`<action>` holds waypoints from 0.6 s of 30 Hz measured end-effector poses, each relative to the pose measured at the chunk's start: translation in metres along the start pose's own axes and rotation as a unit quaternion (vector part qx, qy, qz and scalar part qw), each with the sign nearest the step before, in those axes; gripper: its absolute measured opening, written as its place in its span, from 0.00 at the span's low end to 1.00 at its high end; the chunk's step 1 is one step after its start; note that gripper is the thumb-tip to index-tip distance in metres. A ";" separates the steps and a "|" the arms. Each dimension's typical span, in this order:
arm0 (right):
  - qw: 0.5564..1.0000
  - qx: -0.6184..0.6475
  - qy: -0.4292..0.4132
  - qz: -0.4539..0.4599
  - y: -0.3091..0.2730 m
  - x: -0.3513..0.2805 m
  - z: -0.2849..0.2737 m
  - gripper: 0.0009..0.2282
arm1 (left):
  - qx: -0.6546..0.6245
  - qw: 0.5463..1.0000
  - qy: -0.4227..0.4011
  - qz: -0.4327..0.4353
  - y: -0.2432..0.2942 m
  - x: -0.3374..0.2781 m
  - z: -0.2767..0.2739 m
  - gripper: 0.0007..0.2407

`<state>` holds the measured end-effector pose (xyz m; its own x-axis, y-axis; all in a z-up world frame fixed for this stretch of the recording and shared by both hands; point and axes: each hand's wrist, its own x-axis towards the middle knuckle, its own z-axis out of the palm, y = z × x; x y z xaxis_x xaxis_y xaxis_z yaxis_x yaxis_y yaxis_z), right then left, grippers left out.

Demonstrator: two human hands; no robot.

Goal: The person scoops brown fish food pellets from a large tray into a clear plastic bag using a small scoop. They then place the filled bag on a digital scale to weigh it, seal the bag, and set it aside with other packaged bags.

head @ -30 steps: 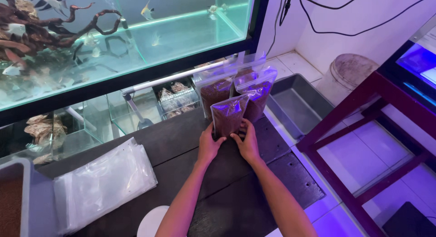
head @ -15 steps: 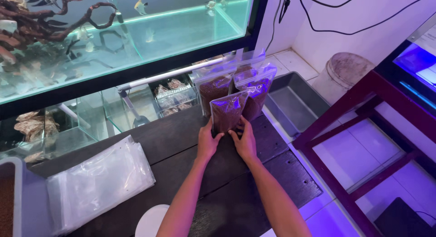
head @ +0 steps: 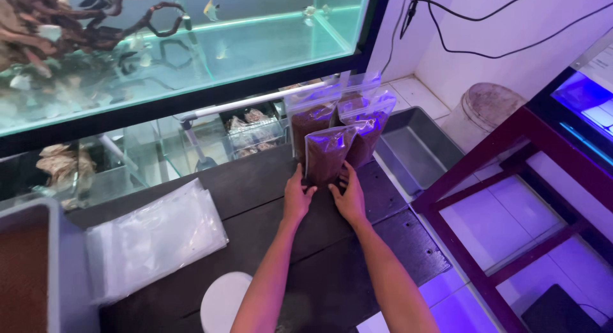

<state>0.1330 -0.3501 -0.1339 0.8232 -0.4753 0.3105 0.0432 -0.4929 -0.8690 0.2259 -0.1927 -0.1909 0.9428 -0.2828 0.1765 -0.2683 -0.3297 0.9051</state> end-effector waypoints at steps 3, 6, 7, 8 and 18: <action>1.000 0.013 0.019 -0.007 0.019 -0.008 0.003 0.42 | 0.069 0.993 0.005 0.094 -0.017 -0.012 0.004 0.40; 0.999 0.042 0.032 -0.003 0.032 -0.029 0.005 0.39 | 0.076 0.990 -0.038 0.109 0.003 -0.035 -0.018 0.37; 0.999 0.042 0.030 -0.003 0.029 -0.039 0.003 0.39 | 0.075 0.991 -0.036 0.108 -0.003 -0.040 -0.013 0.37; 0.999 0.043 0.033 -0.007 0.025 -0.048 0.002 0.37 | 0.086 0.988 -0.044 0.123 -0.008 -0.044 -0.009 0.36; 0.995 0.090 0.042 0.032 0.015 -0.136 0.000 0.32 | 0.120 0.974 -0.143 0.125 0.013 -0.121 -0.039 0.34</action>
<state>0.0222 -0.2929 -0.1895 0.7777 -0.5647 0.2762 0.0984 -0.3246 -0.9407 0.1164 -0.1275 -0.1851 0.7569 -0.6102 0.2340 -0.5541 -0.4094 0.7248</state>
